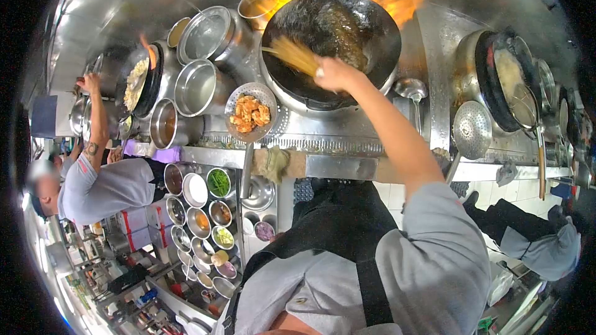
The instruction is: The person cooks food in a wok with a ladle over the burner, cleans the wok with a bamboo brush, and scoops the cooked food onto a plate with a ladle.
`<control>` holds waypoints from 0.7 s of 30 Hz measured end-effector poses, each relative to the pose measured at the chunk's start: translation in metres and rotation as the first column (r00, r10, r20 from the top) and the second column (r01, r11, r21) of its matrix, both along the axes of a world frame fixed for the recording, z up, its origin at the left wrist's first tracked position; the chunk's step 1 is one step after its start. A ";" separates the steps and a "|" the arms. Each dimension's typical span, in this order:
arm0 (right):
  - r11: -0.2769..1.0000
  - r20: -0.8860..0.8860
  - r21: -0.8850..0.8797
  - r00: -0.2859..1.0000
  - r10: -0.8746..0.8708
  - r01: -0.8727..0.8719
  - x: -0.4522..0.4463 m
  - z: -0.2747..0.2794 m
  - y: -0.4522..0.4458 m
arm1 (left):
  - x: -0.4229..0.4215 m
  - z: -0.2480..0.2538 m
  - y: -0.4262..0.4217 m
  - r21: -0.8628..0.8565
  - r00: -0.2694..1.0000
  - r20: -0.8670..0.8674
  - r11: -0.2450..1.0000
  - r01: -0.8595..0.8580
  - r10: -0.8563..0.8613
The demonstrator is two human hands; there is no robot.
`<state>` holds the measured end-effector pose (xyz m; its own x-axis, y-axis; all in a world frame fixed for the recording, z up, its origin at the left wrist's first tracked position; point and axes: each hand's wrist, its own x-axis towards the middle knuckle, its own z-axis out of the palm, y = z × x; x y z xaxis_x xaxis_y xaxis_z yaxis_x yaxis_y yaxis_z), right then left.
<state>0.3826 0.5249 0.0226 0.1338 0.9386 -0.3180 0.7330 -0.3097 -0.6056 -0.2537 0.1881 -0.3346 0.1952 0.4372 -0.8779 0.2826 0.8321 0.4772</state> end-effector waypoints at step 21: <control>0.981 0.528 -0.175 0.833 0.164 -0.082 0.108 0.090 -0.087 | 0.055 0.086 0.090 0.089 0.982 -0.161 0.993 -0.082 0.095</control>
<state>0.4905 0.4379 0.1121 0.2080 0.9104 -0.3575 0.9675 -0.2454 -0.0619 -0.1990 0.2786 -0.2481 0.0080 0.5182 -0.8553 0.2902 0.8173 0.4979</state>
